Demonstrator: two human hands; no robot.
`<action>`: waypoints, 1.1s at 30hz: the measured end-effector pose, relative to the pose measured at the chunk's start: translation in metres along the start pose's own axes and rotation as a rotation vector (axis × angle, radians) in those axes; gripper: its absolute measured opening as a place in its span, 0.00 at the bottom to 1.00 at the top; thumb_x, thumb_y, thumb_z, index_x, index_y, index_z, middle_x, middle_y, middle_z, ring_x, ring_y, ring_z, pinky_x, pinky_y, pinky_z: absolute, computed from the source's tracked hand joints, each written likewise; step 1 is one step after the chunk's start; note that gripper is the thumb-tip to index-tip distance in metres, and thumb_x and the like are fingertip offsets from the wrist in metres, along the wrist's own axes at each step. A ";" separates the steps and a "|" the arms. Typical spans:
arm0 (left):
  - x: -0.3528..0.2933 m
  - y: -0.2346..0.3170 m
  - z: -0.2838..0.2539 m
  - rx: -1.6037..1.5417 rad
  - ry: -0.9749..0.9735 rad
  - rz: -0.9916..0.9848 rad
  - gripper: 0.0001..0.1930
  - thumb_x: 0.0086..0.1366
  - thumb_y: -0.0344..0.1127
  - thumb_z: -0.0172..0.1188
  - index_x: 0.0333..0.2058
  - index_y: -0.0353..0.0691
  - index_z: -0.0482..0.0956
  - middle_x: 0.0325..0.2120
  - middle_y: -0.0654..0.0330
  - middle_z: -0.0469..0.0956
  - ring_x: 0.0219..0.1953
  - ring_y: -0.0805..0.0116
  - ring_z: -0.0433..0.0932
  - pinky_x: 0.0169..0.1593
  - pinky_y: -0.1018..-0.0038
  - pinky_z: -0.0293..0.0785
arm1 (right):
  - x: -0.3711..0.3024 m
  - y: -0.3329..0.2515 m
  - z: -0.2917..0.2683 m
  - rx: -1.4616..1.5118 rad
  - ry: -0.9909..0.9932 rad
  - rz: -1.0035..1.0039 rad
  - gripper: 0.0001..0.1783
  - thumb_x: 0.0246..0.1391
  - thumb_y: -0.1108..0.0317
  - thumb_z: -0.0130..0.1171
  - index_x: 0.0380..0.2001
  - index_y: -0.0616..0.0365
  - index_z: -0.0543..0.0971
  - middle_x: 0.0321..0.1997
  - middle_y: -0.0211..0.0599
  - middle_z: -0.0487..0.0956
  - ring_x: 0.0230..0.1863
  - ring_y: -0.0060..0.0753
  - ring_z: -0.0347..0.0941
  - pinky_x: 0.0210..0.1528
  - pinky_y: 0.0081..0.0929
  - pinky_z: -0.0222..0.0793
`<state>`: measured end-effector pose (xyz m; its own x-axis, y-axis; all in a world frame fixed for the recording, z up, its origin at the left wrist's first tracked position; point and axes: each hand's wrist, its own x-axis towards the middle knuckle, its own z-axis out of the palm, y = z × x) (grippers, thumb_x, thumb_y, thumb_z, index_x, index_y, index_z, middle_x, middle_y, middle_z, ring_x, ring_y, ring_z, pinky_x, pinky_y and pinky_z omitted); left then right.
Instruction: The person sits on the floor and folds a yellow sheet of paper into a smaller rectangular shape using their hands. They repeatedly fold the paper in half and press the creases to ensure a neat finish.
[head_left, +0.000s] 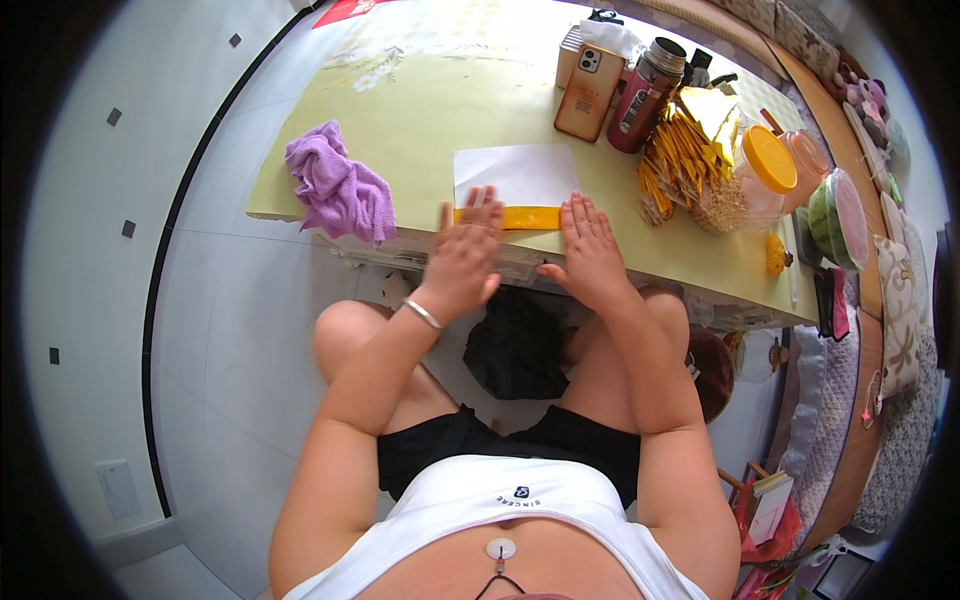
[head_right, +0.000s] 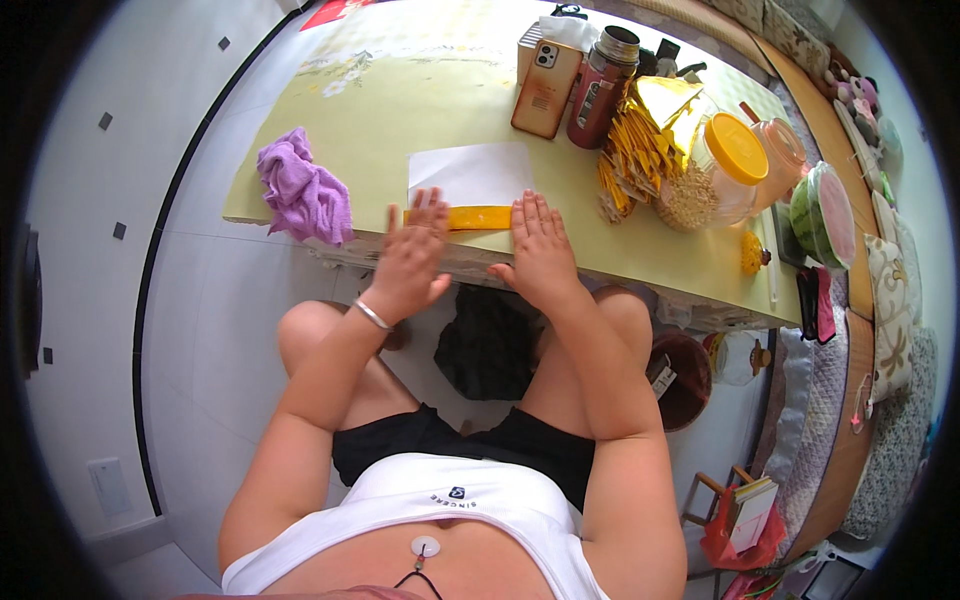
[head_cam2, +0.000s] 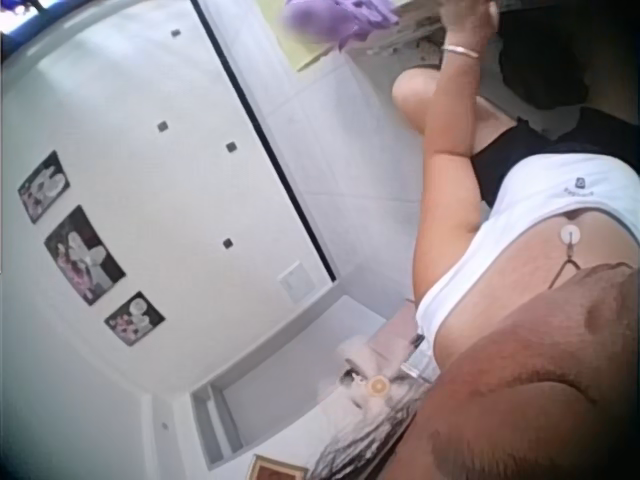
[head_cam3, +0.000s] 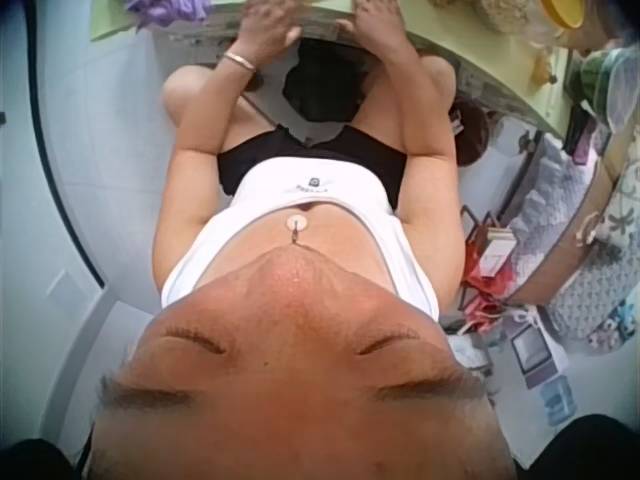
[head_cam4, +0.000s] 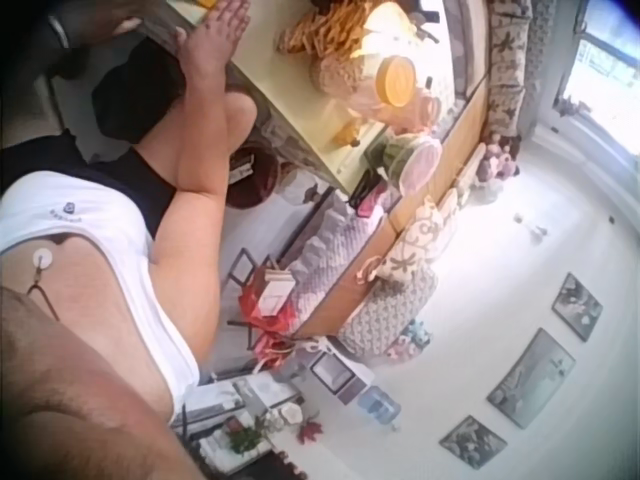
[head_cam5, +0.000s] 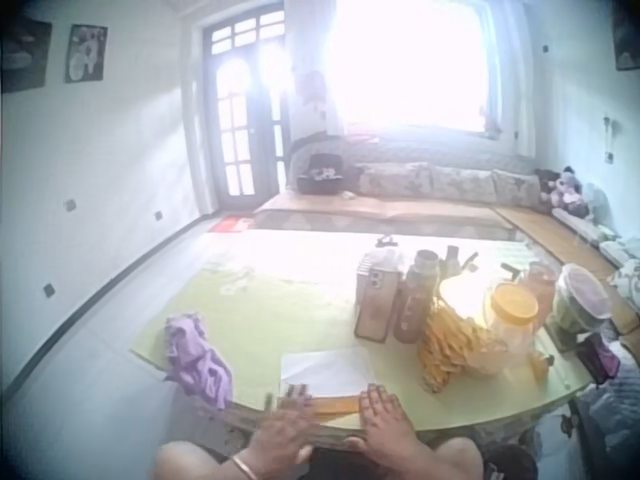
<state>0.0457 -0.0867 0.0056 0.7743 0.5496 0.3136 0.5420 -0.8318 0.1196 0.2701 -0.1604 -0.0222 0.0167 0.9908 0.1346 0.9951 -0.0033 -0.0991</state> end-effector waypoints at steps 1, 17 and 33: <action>0.006 0.004 0.007 -0.006 -0.033 0.027 0.56 0.48 0.40 0.72 0.71 0.32 0.49 0.73 0.44 0.45 0.76 0.49 0.43 0.75 0.52 0.34 | 0.001 0.000 -0.001 -0.006 -0.001 -0.004 0.58 0.50 0.36 0.63 0.71 0.68 0.54 0.78 0.53 0.51 0.79 0.48 0.44 0.78 0.44 0.39; 0.002 -0.026 0.009 -0.002 0.298 -0.006 0.08 0.52 0.26 0.62 0.33 0.37 0.83 0.37 0.59 0.81 0.39 0.56 0.78 0.43 0.62 0.73 | 0.001 -0.003 -0.029 0.139 0.254 -0.144 0.22 0.50 0.57 0.67 0.43 0.64 0.81 0.50 0.46 0.80 0.55 0.48 0.74 0.62 0.39 0.66; 0.010 -0.037 0.011 -0.778 0.345 -0.214 0.12 0.54 0.18 0.59 0.35 0.35 0.86 0.38 0.56 0.85 0.42 0.59 0.83 0.47 0.71 0.79 | 0.011 -0.010 -0.044 0.685 0.435 -0.119 0.26 0.41 0.77 0.69 0.48 0.52 0.83 0.48 0.37 0.83 0.55 0.46 0.74 0.58 0.39 0.70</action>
<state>0.0365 -0.0496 -0.0059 0.4716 0.7504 0.4632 0.1908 -0.5997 0.7772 0.2647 -0.1550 0.0235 0.0914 0.8378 0.5383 0.7146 0.3213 -0.6214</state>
